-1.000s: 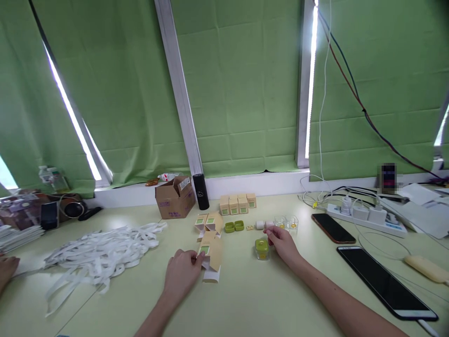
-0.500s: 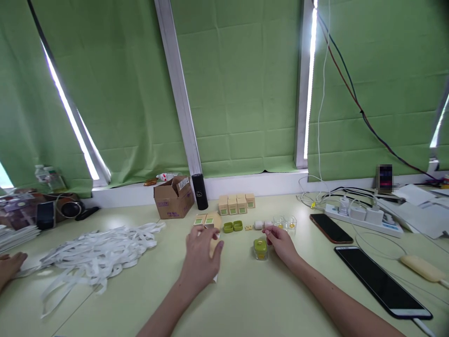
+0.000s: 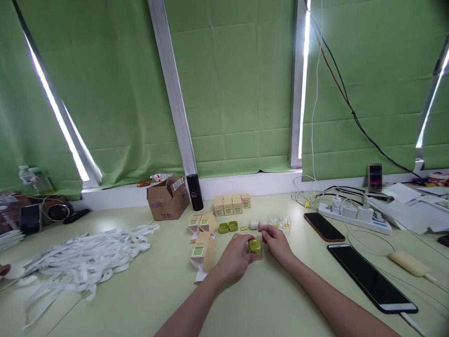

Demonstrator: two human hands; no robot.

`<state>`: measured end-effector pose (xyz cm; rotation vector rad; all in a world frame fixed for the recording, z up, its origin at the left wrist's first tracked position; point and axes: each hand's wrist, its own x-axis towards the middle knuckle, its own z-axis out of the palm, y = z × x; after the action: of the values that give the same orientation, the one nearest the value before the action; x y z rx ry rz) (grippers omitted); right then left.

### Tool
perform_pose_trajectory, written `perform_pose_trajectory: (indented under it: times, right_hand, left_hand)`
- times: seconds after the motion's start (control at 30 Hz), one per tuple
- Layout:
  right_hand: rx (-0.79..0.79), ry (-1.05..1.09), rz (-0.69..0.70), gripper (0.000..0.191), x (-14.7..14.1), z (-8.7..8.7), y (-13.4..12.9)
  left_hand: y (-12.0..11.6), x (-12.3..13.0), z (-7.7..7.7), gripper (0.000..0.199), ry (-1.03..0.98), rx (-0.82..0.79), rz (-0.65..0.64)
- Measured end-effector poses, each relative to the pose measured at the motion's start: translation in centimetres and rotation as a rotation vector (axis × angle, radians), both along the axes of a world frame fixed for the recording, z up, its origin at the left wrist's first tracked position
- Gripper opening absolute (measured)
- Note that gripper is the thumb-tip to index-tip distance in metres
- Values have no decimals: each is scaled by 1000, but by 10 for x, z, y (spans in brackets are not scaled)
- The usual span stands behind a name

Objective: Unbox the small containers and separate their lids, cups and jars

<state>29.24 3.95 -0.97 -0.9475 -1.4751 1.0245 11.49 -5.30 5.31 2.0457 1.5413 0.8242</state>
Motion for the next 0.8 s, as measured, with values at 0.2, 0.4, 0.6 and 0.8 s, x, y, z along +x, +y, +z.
perform_pose_trajectory:
  times: [0.2, 0.4, 0.6, 0.8]
  right_hand:
    - [49, -7, 5, 24, -2, 1, -5]
    - [219, -41, 111, 33, -4, 14, -24]
    - [372, -101, 113, 50, -10, 27, -45]
    - [376, -89, 102, 51, -16, 27, -51]
  left_hand:
    - [6, -7, -5, 43, -358, 14, 148]
    - [6, -7, 6, 45, -555, 40, 74]
    - [8, -3, 0, 50, -596, 69, 53]
    - [9, 0, -7, 47, -552, 141, 169]
